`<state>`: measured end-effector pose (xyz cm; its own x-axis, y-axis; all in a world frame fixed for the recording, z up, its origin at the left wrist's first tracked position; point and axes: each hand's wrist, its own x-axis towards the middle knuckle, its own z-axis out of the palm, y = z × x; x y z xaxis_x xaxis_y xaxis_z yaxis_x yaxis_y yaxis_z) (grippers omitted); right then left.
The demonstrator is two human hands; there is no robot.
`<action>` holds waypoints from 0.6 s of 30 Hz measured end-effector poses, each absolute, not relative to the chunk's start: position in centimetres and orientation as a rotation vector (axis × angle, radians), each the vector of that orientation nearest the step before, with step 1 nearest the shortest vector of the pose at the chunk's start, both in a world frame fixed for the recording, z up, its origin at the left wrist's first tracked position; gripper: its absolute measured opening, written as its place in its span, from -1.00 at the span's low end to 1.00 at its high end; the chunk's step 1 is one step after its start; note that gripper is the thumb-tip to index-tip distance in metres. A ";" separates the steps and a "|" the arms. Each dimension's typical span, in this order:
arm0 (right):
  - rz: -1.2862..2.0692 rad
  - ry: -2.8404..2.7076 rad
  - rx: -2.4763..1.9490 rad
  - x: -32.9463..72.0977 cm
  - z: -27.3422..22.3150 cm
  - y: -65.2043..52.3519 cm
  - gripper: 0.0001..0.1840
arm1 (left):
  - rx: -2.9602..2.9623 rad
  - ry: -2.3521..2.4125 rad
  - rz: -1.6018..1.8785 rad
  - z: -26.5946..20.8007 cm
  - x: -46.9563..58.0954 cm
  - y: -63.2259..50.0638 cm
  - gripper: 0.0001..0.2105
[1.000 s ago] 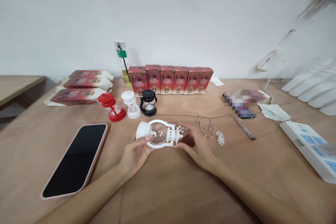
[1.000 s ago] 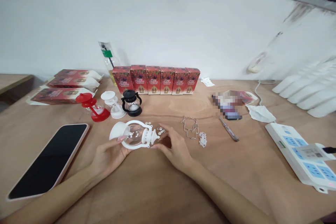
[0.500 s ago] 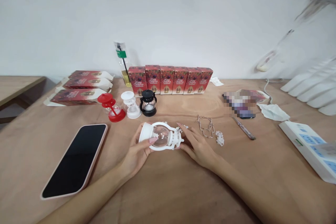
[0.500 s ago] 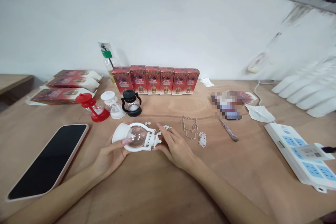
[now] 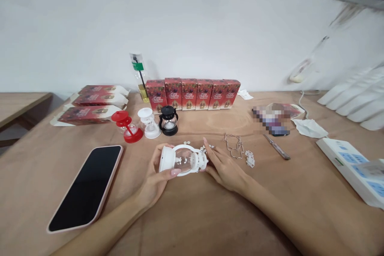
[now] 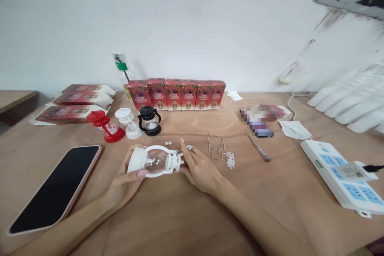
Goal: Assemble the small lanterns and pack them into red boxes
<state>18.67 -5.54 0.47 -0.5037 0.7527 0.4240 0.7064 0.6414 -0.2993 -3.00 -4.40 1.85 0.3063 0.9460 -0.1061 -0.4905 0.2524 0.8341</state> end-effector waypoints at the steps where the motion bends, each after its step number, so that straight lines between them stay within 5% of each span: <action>1: 0.133 -2.338 -1.147 18.7 0.4 -5.5 -0.15 | 0.795 0.700 1.092 1.9 -3.0 -4.4 -0.50; 11: 0.494 -2.319 -1.160 19.6 0.7 -5.7 -0.19 | 0.667 0.534 0.963 1.7 -3.1 -4.3 -0.52; 18: -0.032 -2.240 -1.262 20.8 0.5 -4.3 -0.20 | 0.851 0.856 1.116 2.1 -2.3 -3.9 -0.51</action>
<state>20.76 -4.30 0.51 -0.3981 0.7808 0.4816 0.7942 0.5561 -0.2451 -2.30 -3.95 2.14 0.2145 0.9663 -0.1424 -0.3878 0.2181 0.8956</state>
